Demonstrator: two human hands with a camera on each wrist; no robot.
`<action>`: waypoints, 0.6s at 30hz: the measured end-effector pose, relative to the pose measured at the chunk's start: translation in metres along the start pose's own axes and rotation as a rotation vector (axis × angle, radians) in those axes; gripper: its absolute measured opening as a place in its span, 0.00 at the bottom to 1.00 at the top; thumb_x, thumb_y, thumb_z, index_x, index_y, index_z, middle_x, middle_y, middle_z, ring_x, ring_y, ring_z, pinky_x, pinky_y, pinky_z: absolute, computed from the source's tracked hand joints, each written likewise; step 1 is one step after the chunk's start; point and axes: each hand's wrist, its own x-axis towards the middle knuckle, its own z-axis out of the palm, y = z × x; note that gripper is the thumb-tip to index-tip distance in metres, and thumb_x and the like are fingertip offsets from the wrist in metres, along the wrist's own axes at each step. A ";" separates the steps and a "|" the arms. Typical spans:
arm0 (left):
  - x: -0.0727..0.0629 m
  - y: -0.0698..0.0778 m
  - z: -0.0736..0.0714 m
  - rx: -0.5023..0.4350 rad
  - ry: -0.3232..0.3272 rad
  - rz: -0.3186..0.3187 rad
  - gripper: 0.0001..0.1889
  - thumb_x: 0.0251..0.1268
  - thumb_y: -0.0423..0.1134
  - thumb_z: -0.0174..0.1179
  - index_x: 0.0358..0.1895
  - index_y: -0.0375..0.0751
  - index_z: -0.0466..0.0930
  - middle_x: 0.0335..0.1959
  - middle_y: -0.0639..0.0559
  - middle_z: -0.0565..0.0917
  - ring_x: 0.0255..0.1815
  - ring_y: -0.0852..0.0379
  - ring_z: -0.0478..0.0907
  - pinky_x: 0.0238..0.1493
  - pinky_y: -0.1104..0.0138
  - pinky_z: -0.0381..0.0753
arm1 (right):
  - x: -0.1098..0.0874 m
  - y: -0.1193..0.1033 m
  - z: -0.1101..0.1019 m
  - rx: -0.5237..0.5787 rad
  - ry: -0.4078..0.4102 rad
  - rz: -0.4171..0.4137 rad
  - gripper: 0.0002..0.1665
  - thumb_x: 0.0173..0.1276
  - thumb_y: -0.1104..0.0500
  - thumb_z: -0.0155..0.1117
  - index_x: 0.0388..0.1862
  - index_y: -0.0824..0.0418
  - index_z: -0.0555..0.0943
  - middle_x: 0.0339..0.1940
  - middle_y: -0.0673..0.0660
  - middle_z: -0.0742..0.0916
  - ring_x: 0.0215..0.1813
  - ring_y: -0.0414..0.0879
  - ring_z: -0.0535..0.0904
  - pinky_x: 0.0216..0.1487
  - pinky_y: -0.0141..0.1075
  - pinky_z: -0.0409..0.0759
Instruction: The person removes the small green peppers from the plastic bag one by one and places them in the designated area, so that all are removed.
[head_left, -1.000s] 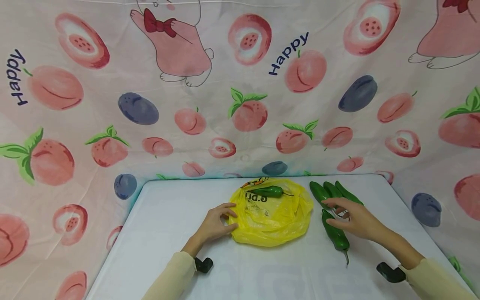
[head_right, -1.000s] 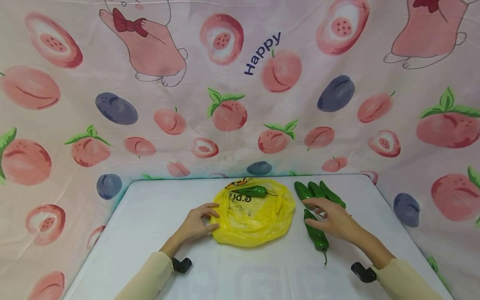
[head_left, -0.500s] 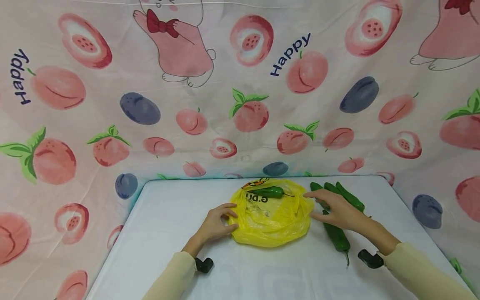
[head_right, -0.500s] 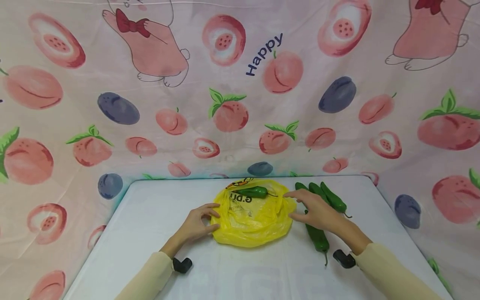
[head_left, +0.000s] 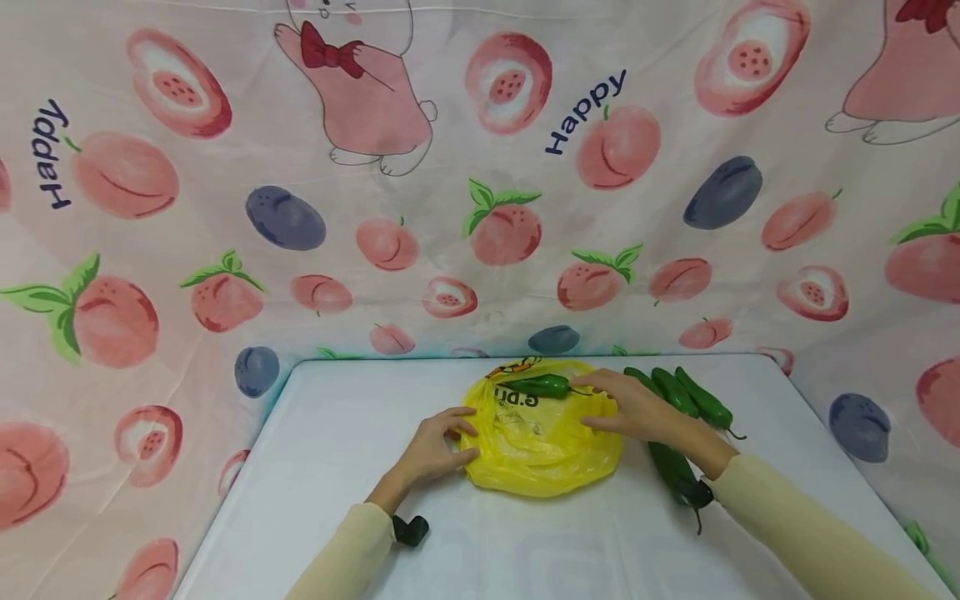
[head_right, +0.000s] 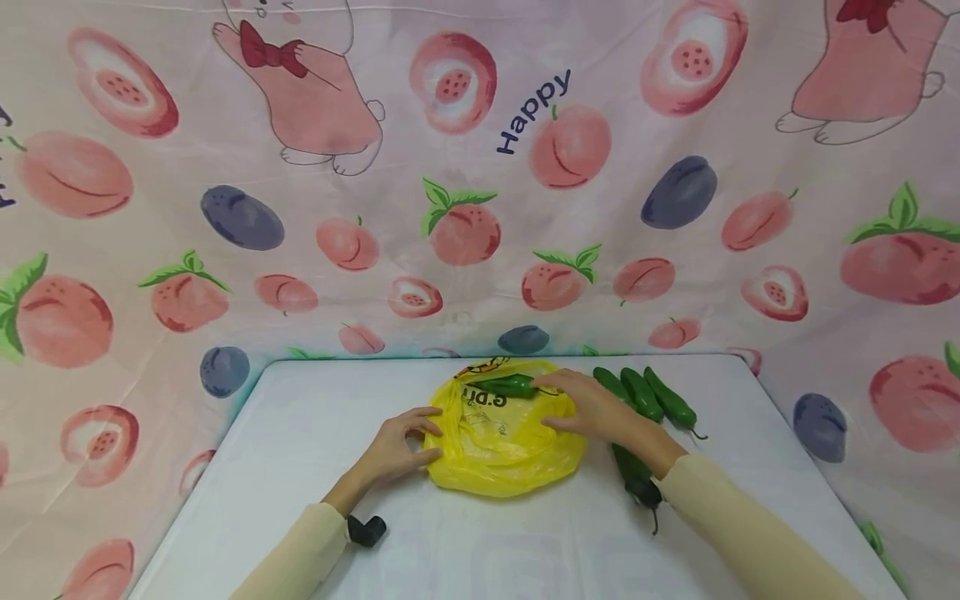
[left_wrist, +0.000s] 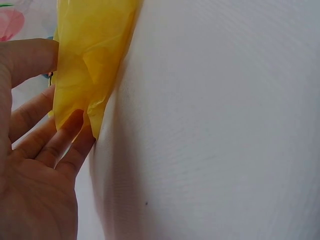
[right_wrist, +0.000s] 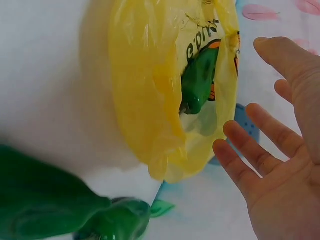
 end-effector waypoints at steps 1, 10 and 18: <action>0.000 0.000 0.000 0.000 0.000 -0.002 0.10 0.58 0.41 0.74 0.42 0.47 0.88 0.66 0.50 0.80 0.47 0.57 0.79 0.52 0.63 0.81 | 0.003 0.001 0.002 -0.002 -0.006 -0.001 0.34 0.66 0.57 0.76 0.69 0.60 0.77 0.67 0.61 0.81 0.62 0.60 0.79 0.62 0.56 0.77; 0.002 0.002 0.000 -0.001 -0.010 0.001 0.10 0.58 0.41 0.74 0.43 0.46 0.88 0.66 0.50 0.80 0.51 0.56 0.80 0.52 0.61 0.81 | 0.031 0.003 0.018 -0.026 -0.067 0.021 0.33 0.68 0.57 0.74 0.70 0.60 0.76 0.70 0.59 0.80 0.71 0.60 0.72 0.69 0.59 0.69; 0.002 0.003 0.000 0.019 -0.001 0.010 0.10 0.58 0.41 0.74 0.42 0.47 0.88 0.66 0.50 0.80 0.52 0.55 0.81 0.52 0.61 0.81 | 0.052 0.013 0.032 -0.102 -0.084 0.070 0.32 0.68 0.55 0.74 0.69 0.59 0.78 0.69 0.60 0.80 0.71 0.61 0.72 0.72 0.59 0.66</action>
